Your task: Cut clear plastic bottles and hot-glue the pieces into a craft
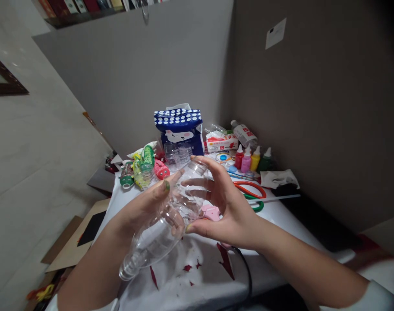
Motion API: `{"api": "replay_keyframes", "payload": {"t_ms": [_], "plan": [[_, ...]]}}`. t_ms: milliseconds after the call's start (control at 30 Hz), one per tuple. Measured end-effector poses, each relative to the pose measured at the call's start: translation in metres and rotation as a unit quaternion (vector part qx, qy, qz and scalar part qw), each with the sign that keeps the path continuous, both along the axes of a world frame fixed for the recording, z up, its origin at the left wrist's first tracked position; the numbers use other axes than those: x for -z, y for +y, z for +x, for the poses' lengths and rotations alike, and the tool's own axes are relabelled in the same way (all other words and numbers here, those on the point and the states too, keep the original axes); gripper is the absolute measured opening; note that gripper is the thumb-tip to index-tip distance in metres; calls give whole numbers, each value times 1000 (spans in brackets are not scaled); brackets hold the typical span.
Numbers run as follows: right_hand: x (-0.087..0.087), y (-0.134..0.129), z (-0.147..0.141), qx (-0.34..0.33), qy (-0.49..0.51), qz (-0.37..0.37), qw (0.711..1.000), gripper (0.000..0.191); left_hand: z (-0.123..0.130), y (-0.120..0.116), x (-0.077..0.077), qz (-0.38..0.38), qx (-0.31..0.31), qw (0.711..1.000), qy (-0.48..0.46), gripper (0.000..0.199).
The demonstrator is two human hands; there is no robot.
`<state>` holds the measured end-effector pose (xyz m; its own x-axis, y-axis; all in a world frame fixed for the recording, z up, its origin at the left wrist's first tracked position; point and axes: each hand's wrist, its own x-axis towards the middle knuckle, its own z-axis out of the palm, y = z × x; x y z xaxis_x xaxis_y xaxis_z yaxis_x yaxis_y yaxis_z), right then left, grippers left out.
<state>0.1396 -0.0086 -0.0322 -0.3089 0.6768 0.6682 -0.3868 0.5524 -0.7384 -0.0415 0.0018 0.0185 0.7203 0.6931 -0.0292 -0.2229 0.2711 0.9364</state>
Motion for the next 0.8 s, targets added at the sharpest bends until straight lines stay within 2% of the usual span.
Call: {"api": "replay_keyframes", "payload": {"t_ms": [133, 367, 533, 800], "plan": [[0, -2, -2, -29, 3, -16, 999, 94, -7, 5, 6, -24, 14, 1000, -3, 74], [2, -2, -4, -13, 10, -1, 1000, 97, -2, 7, 6, -9, 32, 999, -36, 67], [3, -2, -5, 1, 13, 4, 1000, 99, 5, 5, 5, -5, 57, 997, -49, 72], [3, -3, -2, 5, -4, -17, 1000, 98, 8, 5, 12, 27, 25, 998, -48, 80]]}}
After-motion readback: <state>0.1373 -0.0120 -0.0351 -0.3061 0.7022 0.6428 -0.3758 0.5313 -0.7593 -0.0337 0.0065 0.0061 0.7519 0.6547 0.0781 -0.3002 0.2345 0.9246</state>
